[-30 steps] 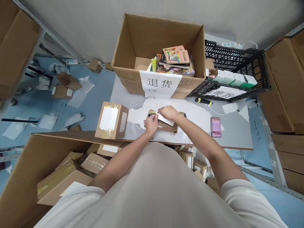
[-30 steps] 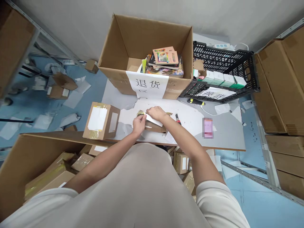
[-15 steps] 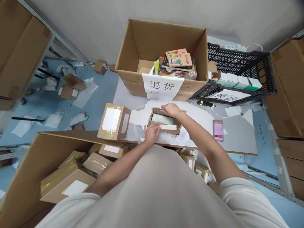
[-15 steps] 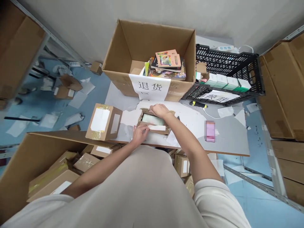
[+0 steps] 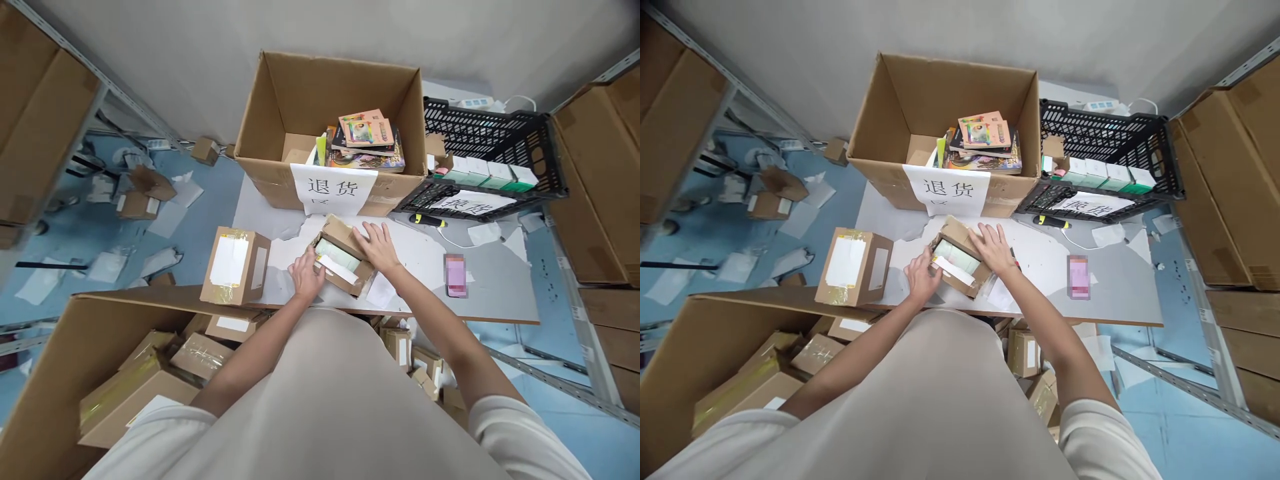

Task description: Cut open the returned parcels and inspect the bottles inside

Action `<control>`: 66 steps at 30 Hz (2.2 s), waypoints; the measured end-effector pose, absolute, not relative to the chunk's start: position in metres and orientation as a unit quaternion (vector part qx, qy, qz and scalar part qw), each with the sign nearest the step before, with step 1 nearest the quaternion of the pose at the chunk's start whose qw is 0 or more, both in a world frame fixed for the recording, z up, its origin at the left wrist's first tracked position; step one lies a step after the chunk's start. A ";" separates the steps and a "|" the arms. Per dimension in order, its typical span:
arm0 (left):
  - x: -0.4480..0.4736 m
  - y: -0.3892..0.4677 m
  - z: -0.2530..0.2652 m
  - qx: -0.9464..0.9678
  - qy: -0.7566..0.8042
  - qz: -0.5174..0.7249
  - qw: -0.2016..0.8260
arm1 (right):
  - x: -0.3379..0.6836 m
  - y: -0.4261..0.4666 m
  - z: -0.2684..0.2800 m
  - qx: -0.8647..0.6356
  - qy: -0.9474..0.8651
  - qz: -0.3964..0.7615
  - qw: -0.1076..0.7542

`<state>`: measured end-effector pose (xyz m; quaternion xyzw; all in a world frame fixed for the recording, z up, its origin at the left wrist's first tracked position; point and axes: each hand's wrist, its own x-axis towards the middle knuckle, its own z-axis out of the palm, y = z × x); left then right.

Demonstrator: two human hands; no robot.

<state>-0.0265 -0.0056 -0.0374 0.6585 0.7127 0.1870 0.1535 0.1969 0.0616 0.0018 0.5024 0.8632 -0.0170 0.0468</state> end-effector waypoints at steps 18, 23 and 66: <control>-0.020 0.090 0.005 0.902 0.296 -0.209 0.235 | 0.158 0.069 0.007 0.298 0.857 -0.245 0.342; -0.035 0.073 0.020 0.934 0.272 -0.163 0.165 | 0.190 0.062 0.020 0.265 0.927 -0.173 0.200; -0.080 0.012 -0.036 0.910 0.361 0.074 0.190 | 0.071 0.073 -0.042 0.485 0.854 -0.137 0.130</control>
